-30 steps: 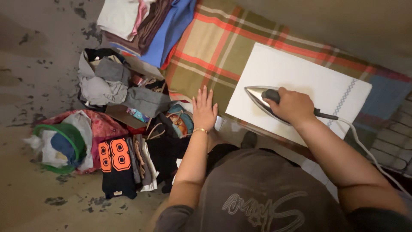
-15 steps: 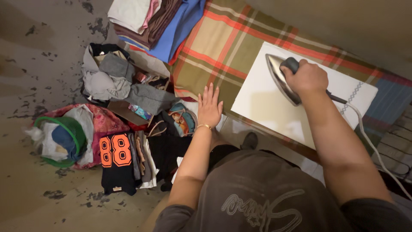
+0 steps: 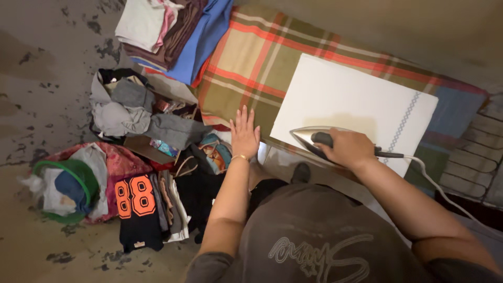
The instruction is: The person irons a white cloth on a plaid-covered ironing board. They repeatedly smooth the fabric with an iron, lift and reposition the cloth, and continue ironing different sections until the end of the clip.
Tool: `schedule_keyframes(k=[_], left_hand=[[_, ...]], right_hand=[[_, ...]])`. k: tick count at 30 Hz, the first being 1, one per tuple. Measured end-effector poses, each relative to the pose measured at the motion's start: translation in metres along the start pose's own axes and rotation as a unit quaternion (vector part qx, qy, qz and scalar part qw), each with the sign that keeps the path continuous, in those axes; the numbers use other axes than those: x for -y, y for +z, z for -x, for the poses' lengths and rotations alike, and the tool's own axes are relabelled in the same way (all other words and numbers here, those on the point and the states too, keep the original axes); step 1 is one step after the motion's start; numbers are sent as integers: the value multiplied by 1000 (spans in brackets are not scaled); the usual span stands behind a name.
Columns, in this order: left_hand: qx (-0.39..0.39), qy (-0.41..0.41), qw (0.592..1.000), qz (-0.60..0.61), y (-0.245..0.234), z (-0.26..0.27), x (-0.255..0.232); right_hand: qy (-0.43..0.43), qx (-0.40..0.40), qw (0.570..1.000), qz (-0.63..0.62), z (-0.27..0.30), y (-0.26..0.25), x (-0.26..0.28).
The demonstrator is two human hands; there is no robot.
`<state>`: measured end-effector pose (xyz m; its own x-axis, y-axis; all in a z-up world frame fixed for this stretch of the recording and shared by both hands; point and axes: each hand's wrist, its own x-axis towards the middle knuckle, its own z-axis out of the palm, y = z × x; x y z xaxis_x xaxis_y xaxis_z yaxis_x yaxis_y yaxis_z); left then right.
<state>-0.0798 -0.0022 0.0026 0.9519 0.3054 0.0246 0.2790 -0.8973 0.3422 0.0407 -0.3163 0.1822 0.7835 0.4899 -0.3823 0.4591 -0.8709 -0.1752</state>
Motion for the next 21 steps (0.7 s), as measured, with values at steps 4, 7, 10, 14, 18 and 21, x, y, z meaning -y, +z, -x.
schedule_keyframes(k=[4,7,10,14,18,21], left_hand=[[8,-34,999,17,-2,1,-6],[12,-66,998,21,-4,-1,-17],[10,-91,996,24,-10,-4,-33],[-15,-14,1000,22,-19,0,-67],[53,159,985,38,-18,5,-114],[110,250,961,48,-9,11,-151]], right_hand=[[106,1,994,18,10,1,-34],[221,-28,975,-17,23,3,-77],[305,-61,950,-24,43,9,-123],[379,-111,918,-36,75,27,-181],[458,-132,876,-70,99,40,-234],[501,-128,852,-83,113,44,-267]])
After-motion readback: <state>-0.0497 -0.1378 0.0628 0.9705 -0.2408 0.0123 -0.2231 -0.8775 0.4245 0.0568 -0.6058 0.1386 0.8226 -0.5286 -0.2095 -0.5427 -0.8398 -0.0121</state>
